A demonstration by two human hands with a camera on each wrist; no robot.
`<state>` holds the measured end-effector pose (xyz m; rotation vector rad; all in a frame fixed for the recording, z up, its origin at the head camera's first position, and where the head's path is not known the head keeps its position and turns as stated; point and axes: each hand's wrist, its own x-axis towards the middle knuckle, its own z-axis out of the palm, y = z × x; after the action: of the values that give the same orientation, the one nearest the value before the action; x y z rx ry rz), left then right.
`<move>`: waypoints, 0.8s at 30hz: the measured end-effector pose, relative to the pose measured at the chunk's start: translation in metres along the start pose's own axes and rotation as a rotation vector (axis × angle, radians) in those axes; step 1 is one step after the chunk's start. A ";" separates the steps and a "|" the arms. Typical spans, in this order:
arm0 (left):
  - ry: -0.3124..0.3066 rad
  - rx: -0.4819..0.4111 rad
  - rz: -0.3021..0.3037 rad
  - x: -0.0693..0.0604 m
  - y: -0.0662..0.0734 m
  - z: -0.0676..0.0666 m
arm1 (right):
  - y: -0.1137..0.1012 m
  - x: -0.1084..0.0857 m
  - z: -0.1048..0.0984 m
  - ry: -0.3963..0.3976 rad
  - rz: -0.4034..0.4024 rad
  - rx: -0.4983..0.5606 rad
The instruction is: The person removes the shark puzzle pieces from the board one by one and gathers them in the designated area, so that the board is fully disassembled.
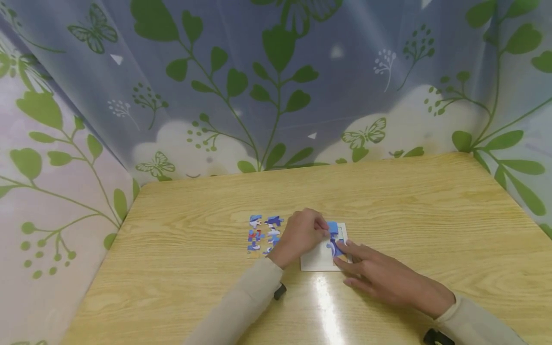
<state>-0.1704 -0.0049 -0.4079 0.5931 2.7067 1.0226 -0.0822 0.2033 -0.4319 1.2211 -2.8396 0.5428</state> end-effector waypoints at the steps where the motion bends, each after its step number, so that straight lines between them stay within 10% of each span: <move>1: 0.004 -0.003 0.001 0.000 -0.001 -0.002 | 0.000 0.000 0.000 0.000 0.001 0.002; 24: 0.078 -0.046 -0.066 -0.018 -0.043 -0.042 | 0.002 0.000 0.001 0.026 -0.013 0.015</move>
<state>-0.1804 -0.0670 -0.4050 0.4616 2.7415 1.1102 -0.0832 0.2046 -0.4337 1.2241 -2.8099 0.5753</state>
